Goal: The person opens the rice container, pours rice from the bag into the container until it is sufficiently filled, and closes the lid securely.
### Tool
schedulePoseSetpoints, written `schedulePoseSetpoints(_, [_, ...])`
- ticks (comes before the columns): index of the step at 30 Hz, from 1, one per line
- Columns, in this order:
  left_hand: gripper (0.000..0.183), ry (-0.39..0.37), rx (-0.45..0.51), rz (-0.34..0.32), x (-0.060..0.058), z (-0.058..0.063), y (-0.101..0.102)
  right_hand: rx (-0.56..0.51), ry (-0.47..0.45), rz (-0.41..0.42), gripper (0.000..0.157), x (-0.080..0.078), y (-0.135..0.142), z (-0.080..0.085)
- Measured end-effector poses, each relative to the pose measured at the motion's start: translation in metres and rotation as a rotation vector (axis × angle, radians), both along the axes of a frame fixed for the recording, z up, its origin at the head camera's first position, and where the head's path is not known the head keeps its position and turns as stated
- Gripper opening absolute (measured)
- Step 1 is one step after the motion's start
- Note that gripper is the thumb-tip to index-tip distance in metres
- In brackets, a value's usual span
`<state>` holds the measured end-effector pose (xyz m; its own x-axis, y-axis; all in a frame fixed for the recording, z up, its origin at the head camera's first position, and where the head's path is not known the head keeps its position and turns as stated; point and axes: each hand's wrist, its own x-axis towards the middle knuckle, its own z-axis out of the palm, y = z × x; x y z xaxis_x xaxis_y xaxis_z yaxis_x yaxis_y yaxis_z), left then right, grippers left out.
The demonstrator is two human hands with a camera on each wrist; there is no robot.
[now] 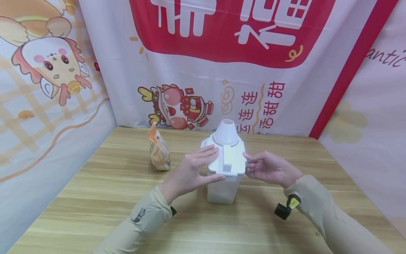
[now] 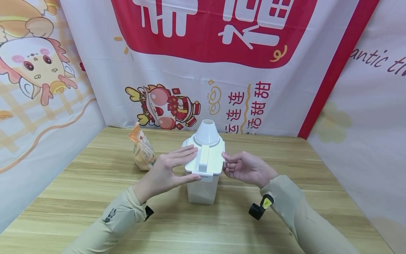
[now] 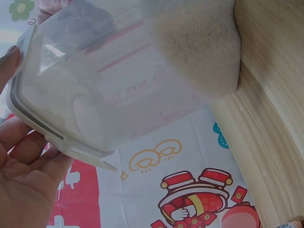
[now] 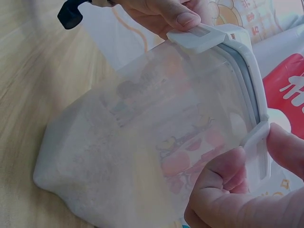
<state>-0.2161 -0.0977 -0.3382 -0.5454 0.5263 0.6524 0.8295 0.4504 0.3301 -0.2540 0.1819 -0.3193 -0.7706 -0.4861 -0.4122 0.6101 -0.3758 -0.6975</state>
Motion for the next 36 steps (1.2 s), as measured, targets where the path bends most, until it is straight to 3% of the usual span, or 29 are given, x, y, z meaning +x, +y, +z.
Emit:
schedulePoseSetpoints(2, [0.066,0.0,-0.002,0.003,0.0,0.0,0.0,0.013,0.014,-0.01,0.026,0.001,0.0,0.001])
schedulePoseSetpoints(7, [0.066,-0.001,-0.006,0.011,0.001,0.0,0.0,0.186,0.145,-0.037,0.034,0.005,-0.003,0.01])
schedulePoseSetpoints(10, [0.066,0.002,-0.007,0.012,0.001,0.001,0.0,0.254,0.175,-0.045,0.038,0.006,-0.004,0.013])
schedulePoseSetpoints(18, [0.066,0.001,-0.009,0.009,0.001,0.001,0.0,0.281,0.156,-0.075,0.049,0.006,-0.005,0.015])
schedulePoseSetpoints(36, [0.066,-0.02,-0.015,0.017,0.003,0.002,0.0,0.257,0.141,-0.106,0.054,0.009,-0.007,0.015])
